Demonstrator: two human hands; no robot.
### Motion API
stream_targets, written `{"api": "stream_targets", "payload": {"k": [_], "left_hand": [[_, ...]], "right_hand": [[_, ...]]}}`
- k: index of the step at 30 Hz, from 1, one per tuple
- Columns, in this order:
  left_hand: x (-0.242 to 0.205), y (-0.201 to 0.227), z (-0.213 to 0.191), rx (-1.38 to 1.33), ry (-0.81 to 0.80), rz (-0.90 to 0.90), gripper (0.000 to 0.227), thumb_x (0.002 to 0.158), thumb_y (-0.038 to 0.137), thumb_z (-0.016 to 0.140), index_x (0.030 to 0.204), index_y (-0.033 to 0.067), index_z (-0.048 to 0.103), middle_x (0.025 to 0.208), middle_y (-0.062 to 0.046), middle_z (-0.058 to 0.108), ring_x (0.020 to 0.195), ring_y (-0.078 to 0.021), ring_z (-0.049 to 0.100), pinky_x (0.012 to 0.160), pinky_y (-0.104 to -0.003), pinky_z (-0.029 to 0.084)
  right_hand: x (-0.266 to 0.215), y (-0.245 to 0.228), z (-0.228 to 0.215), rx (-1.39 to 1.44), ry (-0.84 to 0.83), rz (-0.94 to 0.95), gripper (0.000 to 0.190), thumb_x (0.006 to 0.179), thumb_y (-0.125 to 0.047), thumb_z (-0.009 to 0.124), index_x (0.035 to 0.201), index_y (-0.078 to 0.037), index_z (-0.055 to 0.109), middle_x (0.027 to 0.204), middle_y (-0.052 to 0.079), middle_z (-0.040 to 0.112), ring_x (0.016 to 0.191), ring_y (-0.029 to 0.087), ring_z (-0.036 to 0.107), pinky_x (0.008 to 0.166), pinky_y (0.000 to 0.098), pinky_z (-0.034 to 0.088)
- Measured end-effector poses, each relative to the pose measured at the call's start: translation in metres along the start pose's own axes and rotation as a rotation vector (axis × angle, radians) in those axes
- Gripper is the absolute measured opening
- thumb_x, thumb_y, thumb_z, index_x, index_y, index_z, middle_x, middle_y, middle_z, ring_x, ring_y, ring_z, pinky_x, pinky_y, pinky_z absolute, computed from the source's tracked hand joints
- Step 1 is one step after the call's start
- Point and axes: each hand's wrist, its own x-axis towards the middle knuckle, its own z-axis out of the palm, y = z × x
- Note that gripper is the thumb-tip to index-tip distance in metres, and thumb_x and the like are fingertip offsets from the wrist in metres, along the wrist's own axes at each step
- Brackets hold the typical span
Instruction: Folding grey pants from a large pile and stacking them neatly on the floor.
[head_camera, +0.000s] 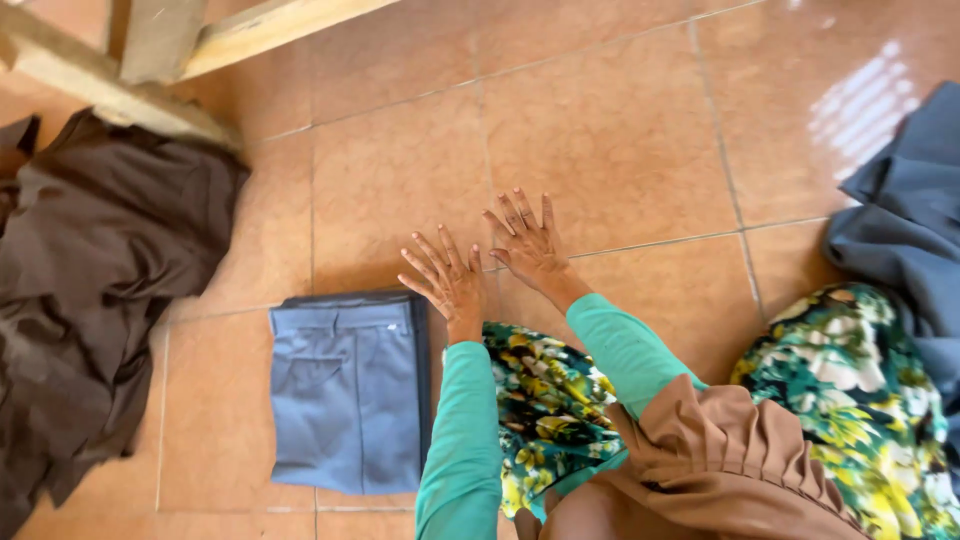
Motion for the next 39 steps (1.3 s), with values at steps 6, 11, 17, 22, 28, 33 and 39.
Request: {"api": "stream_targets", "payload": {"k": [6, 11, 17, 22, 28, 33, 39], "left_hand": [[-0.002, 0.108, 0.003, -0.092, -0.096, 0.152, 0.071, 0.103, 0.059, 0.042, 0.163, 0.0243, 0.024, 0.170, -0.019, 0.008, 0.154, -0.0502, -0.002, 0.115, -0.077, 0.002], [-0.018, 0.237, -0.024, -0.289, -0.202, 0.382, 0.072, 0.103, 0.057, 0.041, 0.164, 0.0240, 0.022, 0.171, -0.018, 0.000, 0.154, -0.0478, -0.010, 0.115, -0.078, -0.001], [-0.099, 0.393, -0.070, -0.404, -0.202, 0.703, 0.069, 0.103, 0.058, 0.037, 0.164, 0.0270, 0.023, 0.171, -0.018, 0.007, 0.156, -0.0474, -0.003, 0.115, -0.078, 0.003], [-0.186, 0.478, -0.121, -0.481, -0.184, 0.942, 0.068, 0.103, 0.058, 0.038, 0.163, 0.0275, 0.026, 0.171, -0.018, 0.013, 0.156, -0.0466, 0.005, 0.116, -0.075, 0.004], [-0.290, 0.538, -0.182, -0.527, -0.137, 1.220, 0.070, 0.099, 0.059, 0.043, 0.161, 0.0276, 0.031, 0.168, -0.018, 0.023, 0.155, -0.0456, 0.012, 0.118, -0.075, 0.004], [-0.378, 0.563, -0.220, -0.694, -0.158, 1.499, 0.068, 0.097, 0.056, 0.050, 0.158, 0.0261, 0.038, 0.165, -0.016, 0.030, 0.150, -0.0447, 0.026, 0.116, -0.074, 0.012], [-0.476, 0.571, -0.224, -0.850, -0.586, 1.937, 0.064, 0.101, 0.035, 0.051, 0.160, 0.0344, 0.025, 0.164, -0.013, 0.030, 0.080, -0.0370, 0.073, 0.082, -0.054, 0.053]], "right_hand": [[-0.046, 0.100, -0.025, -0.050, 0.168, 0.228, 0.072, 0.094, -0.062, 0.055, 0.157, -0.030, 0.042, 0.168, 0.009, 0.031, 0.157, 0.033, 0.017, 0.122, 0.0708, 0.004], [-0.122, 0.211, -0.089, -0.216, 0.181, 0.521, 0.072, 0.095, -0.063, 0.055, 0.158, -0.034, 0.037, 0.168, 0.006, 0.030, 0.158, 0.031, 0.018, 0.124, 0.0693, 0.010], [-0.274, 0.311, -0.145, -0.390, 0.302, 0.799, 0.070, 0.099, -0.060, 0.052, 0.158, -0.026, 0.039, 0.163, 0.015, 0.038, 0.156, 0.037, 0.021, 0.121, 0.0718, 0.012], [-0.404, 0.340, -0.184, -0.516, 0.389, 0.976, 0.066, 0.102, -0.058, 0.050, 0.157, -0.023, 0.043, 0.161, 0.017, 0.041, 0.154, 0.038, 0.026, 0.119, 0.0715, 0.014], [-0.560, 0.346, -0.224, -0.660, 0.388, 1.214, 0.065, 0.105, -0.058, 0.044, 0.160, -0.024, 0.040, 0.163, 0.017, 0.039, 0.155, 0.036, 0.025, 0.118, 0.0709, 0.015], [-0.682, 0.333, -0.255, -0.675, 0.439, 1.393, 0.050, 0.110, -0.026, 0.046, 0.159, -0.023, 0.043, 0.165, 0.016, 0.038, 0.155, 0.037, 0.025, 0.118, 0.0686, 0.013], [-0.782, 0.322, -0.305, -0.790, 0.235, 1.360, 0.069, 0.088, 0.002, 0.058, 0.147, -0.035, 0.058, 0.172, 0.006, 0.036, 0.160, 0.037, 0.026, 0.120, 0.0687, 0.021]]}}
